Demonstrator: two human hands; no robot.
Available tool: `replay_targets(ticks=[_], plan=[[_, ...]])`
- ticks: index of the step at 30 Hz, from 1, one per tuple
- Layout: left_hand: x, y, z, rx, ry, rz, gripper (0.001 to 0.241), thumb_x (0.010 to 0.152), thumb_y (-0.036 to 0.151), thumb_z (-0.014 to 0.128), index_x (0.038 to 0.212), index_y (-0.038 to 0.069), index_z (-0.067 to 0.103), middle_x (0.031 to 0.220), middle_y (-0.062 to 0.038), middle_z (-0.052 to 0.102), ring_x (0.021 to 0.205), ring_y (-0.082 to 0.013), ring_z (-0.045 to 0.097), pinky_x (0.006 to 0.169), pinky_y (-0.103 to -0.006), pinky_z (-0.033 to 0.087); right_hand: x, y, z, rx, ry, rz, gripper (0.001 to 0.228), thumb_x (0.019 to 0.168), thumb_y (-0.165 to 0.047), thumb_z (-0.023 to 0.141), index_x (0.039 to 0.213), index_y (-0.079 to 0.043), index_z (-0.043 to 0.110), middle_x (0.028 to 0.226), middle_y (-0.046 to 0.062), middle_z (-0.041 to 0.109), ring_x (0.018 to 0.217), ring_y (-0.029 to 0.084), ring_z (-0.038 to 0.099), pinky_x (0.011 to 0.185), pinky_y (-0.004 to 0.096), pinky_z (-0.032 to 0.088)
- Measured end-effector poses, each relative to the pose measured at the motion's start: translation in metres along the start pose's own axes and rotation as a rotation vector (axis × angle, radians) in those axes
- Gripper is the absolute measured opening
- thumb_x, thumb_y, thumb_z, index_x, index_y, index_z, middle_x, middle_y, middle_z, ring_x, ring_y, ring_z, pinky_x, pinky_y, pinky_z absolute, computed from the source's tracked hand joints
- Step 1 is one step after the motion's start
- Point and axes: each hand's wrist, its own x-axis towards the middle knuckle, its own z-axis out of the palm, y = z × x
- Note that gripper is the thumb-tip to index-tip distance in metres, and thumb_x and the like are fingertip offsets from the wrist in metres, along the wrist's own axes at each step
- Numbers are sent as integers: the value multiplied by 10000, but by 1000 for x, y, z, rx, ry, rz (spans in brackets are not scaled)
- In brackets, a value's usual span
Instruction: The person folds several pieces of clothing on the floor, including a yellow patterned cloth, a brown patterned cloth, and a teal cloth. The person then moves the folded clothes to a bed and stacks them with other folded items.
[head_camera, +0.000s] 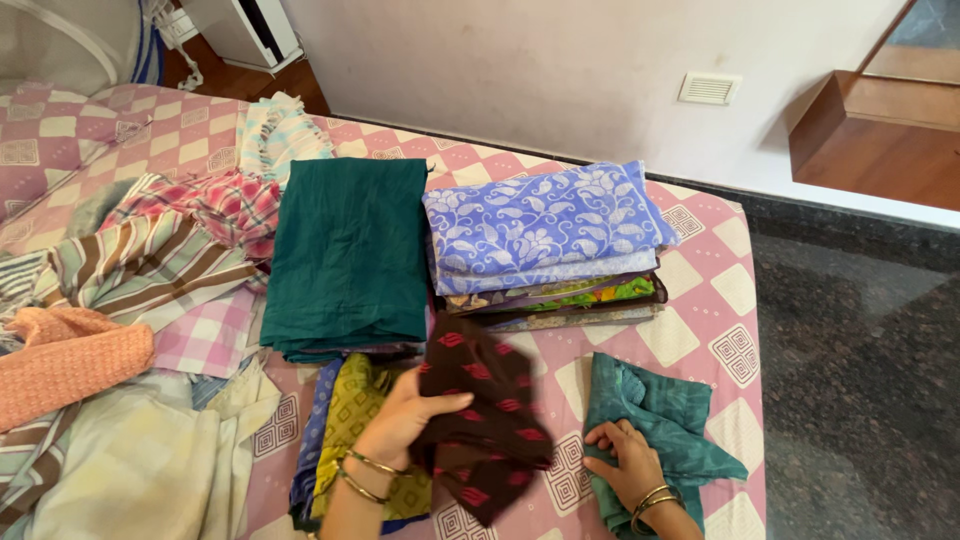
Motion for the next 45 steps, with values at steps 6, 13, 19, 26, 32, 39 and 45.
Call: replay_targets(ticks=[6, 13, 19, 26, 32, 39, 45], plan=[[47, -68, 14, 259, 44, 103, 620, 721, 77, 875, 1271, 72, 590, 1198, -39, 721, 1105, -171, 658, 976, -310, 495, 4, 19, 10, -108, 90, -96, 361, 698, -88, 783, 1035, -130, 660, 909, 25, 612, 880, 210, 642, 769, 355, 542], [63, -104, 11, 1075, 377, -34, 565, 690, 296, 910, 1067, 85, 546, 1034, -164, 686, 1032, -405, 651, 874, -486, 516, 5, 14, 2, 63, 23, -18, 386, 636, -99, 874, 979, -149, 703, 862, 23, 622, 801, 204, 639, 748, 336, 556], [70, -48, 43, 1095, 428, 224, 431, 701, 197, 871, 1013, 89, 595, 1067, -176, 653, 1007, -422, 628, 835, -508, 518, 22, 24, 7, 36, -65, 48, 336, 644, -107, 892, 936, -123, 727, 831, 15, 628, 726, 171, 632, 716, 308, 563], [17, -33, -40, 1155, 898, 549, 354, 644, 53, 779, 971, 110, 657, 1011, -142, 665, 1017, -389, 612, 898, -486, 469, 23, 35, 8, 60, -41, -16, 315, 638, -106, 896, 914, -104, 743, 791, 37, 625, 696, 188, 599, 687, 317, 555], [-35, -39, -113, 1018, 978, -142, 742, 604, 444, 932, 1140, 27, 633, 1089, -220, 677, 1051, -403, 648, 916, -495, 503, 20, 20, 7, -48, -46, 79, 320, 674, -108, 872, 959, -118, 726, 831, 25, 629, 717, 204, 608, 712, 334, 552], [-34, -16, -72, 1233, 906, 21, 541, 682, 407, 867, 1032, 28, 702, 1110, -203, 709, 985, -419, 700, 842, -497, 557, 16, 14, 6, -63, -10, 32, 312, 680, -130, 855, 957, -129, 711, 839, 21, 631, 748, 194, 621, 719, 330, 557], [-19, -3, 12, 616, 476, 231, 448, 857, 158, 722, 1291, 80, 641, 1157, -126, 747, 1045, -299, 703, 887, -406, 555, 16, 17, 7, -68, -18, 37, 322, 689, -155, 854, 965, -118, 694, 864, 23, 640, 777, 189, 649, 738, 323, 565]])
